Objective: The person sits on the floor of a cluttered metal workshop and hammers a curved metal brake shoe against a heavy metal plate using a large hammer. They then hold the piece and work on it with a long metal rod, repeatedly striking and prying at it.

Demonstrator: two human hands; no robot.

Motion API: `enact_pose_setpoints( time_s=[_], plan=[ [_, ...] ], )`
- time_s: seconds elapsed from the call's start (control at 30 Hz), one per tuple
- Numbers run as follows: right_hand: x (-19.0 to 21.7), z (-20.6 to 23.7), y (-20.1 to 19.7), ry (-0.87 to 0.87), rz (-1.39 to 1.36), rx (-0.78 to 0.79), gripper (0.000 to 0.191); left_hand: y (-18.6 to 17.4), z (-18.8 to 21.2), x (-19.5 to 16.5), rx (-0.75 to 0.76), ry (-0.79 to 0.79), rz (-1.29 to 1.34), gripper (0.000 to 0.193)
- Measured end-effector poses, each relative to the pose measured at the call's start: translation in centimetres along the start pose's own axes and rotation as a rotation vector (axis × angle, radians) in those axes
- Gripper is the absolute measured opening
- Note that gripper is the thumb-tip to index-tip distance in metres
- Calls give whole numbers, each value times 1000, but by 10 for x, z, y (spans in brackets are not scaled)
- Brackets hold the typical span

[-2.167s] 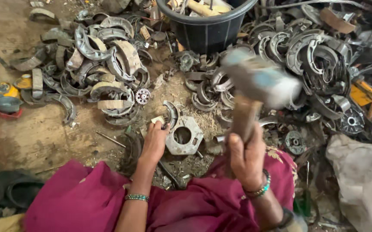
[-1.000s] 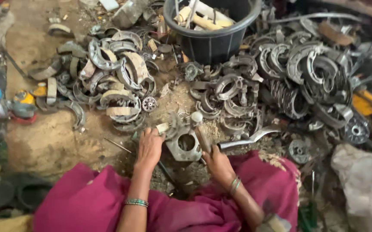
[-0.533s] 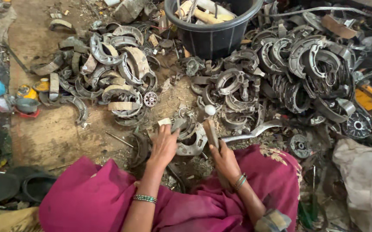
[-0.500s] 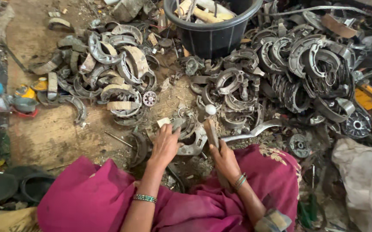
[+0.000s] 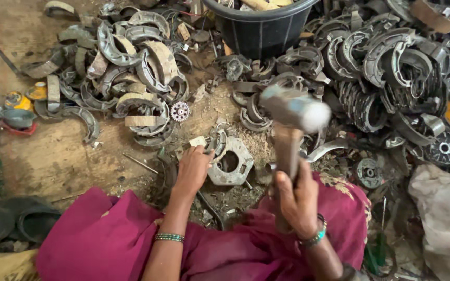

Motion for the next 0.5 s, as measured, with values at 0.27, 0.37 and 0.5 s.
enact_pose_setpoints(
  time_s=[0.27,0.37,0.5],
  plan=[
    [-58,-2,52,258,253,153,38,2,0,-4,-14,106,-74,28],
    [-83,0,87,158,478,334,52,1,5,-3,-26,99,-21,19],
    [-77,9,62,178,336,226,43,2,8,-3,-23,39,-45,35]
  ],
)
Point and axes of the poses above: each hand's wrist, its own z-axis away from the middle knuckle, its own y-axis out of the palm, x = y × z, the point moved 8 cm from there along -z, towards the middle knuckle, and after that the axes turned 3 degrees about z, right-handed, at the moved point
